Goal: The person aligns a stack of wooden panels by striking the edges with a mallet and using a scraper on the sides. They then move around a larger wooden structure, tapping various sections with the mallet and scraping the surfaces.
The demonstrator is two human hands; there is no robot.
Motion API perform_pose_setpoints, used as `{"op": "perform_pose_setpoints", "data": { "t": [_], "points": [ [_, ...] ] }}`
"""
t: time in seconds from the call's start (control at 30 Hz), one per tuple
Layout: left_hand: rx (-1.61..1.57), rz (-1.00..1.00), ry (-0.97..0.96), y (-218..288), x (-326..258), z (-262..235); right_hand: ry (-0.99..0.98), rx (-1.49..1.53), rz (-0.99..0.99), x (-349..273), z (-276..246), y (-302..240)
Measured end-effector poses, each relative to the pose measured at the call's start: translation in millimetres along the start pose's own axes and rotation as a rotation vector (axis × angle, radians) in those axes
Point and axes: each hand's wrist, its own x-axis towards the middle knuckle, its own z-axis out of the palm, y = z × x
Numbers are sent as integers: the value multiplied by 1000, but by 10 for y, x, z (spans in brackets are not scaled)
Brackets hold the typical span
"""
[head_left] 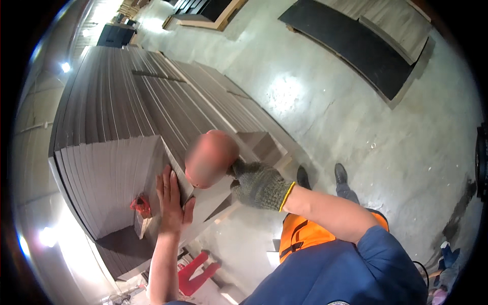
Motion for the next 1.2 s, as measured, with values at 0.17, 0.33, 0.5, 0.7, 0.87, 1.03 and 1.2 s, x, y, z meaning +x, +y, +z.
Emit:
{"op": "perform_pose_setpoints", "data": {
  "t": [0.17, 0.33, 0.5, 0.7, 0.87, 1.03, 1.2],
  "points": [
    [-126, -161, -28, -343, -417, 288, 356, -534, -411, -167, 112, 40],
    [119, 19, -30, -211, -251, 152, 37, 49, -255, 180, 507, 148],
    [198, 45, -34, 131, -9, -108, 174, -87, -128, 46, 306, 178],
    [412, 110, -208, 7, -27, -188, 302, 239, -462, -197, 610, 424],
    [347, 133, -85, 28, 2, -288, 449, 527, -477, -332, 957, 346],
    [44, 296, -41, -169, -88, -307, 514, 397, -437, -348, 1015, 115],
    [89, 378, 10, -260, -230, -272, 610, 232, -456, -342, 985, -63]
  ]
}}
